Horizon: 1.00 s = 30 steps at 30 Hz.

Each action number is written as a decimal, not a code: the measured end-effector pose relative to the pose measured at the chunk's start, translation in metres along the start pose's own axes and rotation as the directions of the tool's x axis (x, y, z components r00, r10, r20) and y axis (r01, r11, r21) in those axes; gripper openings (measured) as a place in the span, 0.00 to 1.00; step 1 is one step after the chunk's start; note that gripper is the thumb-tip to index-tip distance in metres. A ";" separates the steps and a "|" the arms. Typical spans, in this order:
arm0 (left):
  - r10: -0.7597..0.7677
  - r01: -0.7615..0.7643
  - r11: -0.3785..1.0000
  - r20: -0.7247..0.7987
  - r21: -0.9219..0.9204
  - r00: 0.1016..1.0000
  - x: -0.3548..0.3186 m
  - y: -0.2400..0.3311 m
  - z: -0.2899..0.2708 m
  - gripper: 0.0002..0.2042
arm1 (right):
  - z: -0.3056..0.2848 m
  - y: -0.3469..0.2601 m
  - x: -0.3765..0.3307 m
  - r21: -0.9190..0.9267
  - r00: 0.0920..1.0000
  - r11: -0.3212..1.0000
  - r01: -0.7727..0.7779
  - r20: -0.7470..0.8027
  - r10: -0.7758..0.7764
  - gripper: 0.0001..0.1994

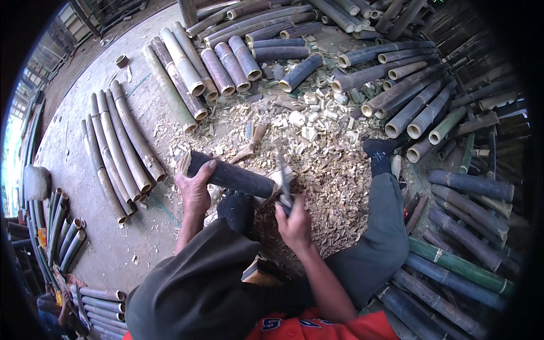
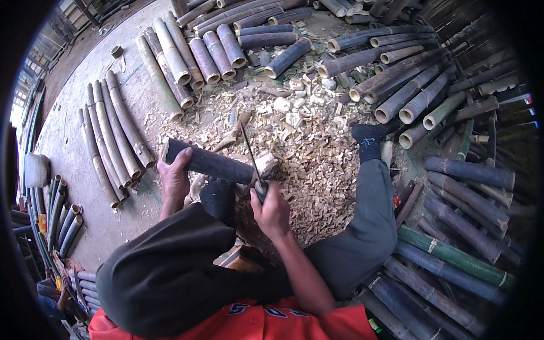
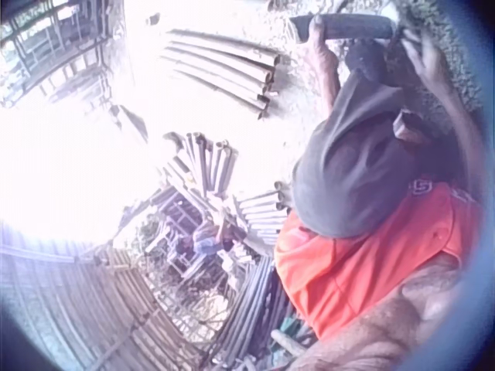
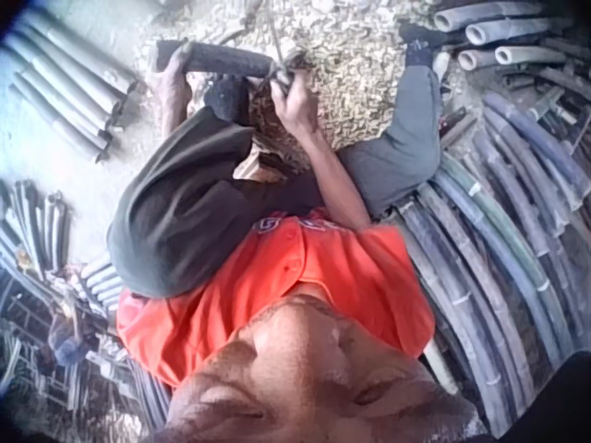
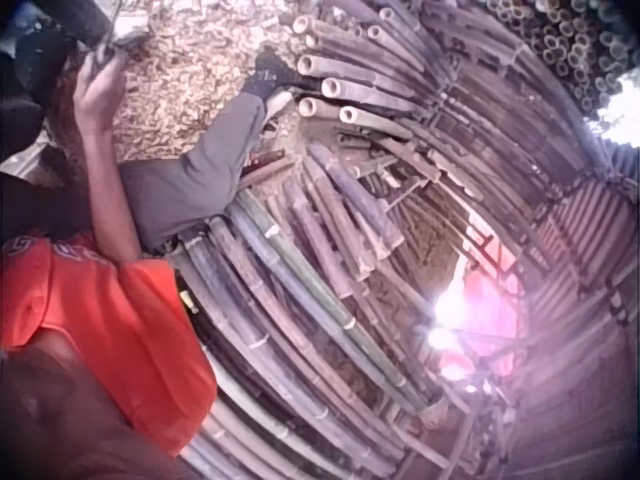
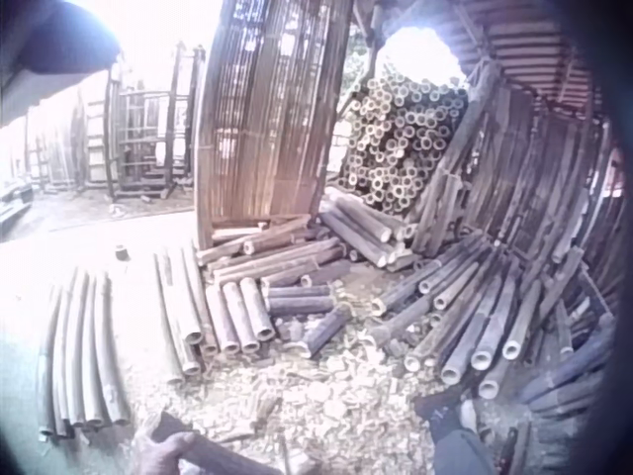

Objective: The person scrapes the outer surface of a bamboo stalk with a blade and cuts into it using a saw while sitting on the ground.

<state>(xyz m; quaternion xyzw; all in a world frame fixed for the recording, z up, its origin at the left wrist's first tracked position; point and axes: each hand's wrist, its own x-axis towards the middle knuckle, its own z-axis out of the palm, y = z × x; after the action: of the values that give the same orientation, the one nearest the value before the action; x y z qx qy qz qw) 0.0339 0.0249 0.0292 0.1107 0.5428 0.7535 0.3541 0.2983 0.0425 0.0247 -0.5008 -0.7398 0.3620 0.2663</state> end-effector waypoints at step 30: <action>0.058 -0.053 0.998 -0.117 0.047 0.991 -0.024 0.002 0.019 0.30 | -0.003 -0.019 0.003 -0.301 0.946 0.937 -0.176 0.211 0.246 0.18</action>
<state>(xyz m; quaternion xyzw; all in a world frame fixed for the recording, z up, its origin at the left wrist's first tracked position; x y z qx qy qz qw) 0.0610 0.0232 0.0439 0.0884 0.5758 0.7564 0.2976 0.2888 0.0413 0.0419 -0.5616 -0.7520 0.3400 0.0592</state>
